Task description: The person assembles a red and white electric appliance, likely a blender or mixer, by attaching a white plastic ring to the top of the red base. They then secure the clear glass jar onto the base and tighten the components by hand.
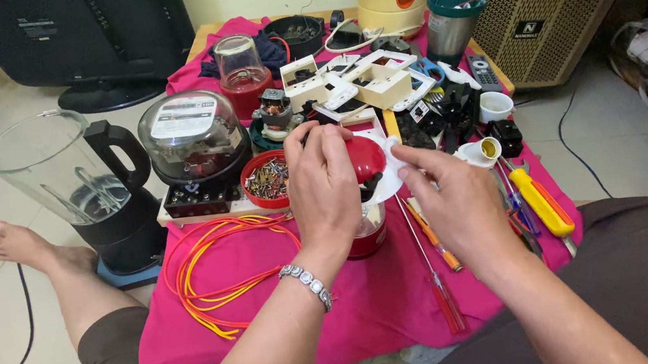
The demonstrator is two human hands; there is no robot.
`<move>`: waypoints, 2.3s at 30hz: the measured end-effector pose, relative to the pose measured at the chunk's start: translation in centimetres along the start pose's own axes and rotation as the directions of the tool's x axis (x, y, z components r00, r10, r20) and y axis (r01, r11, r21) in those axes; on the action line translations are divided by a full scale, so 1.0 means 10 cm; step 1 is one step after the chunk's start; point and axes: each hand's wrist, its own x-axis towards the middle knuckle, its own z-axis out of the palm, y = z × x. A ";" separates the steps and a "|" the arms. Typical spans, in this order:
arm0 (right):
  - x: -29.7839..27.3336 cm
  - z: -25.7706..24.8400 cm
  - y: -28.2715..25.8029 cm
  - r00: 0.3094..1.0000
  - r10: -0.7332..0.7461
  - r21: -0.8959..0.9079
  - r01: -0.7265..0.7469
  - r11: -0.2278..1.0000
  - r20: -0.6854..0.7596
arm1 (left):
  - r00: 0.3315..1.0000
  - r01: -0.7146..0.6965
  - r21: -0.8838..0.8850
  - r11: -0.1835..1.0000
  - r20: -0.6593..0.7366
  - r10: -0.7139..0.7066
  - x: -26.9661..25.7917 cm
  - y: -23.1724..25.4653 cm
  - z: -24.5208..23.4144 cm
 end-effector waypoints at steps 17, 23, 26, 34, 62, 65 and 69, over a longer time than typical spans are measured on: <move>0.26 0.10 0.19 0.996 0.093 0.058 -0.093 0.994 -0.006 | 0.841 -0.300 0.145 0.943 0.507 0.190 0.33 -0.22 -0.58; 0.16 0.11 0.21 0.997 0.047 0.041 -0.045 0.998 -0.064 | 0.810 -0.507 0.160 0.847 0.425 0.405 0.50 -0.12 -0.38; 0.08 0.11 0.13 0.994 0.052 0.063 -0.046 0.997 -0.100 | 0.841 -0.463 0.259 0.848 0.430 0.328 0.58 0.03 -0.27; 0.12 0.09 0.01 0.992 -0.010 0.035 0.014 0.999 -0.125 | 0.933 -0.309 0.571 0.761 0.335 0.128 0.65 0.11 -0.13; 1.03 0.23 0.50 0.869 0.088 0.587 -0.400 0.704 0.487 | 0.842 -0.427 0.410 0.806 -0.144 0.519 0.46 -0.13 0.04; 1.19 0.25 0.65 0.821 -0.005 0.609 -0.419 0.673 0.571 | 0.717 -0.606 0.396 0.690 -0.104 0.689 0.40 -0.09 0.01; 1.38 0.22 0.64 0.775 0.003 0.479 -0.393 0.785 0.632 | 0.646 -0.715 0.350 0.606 -0.001 0.763 0.36 -0.05 -0.02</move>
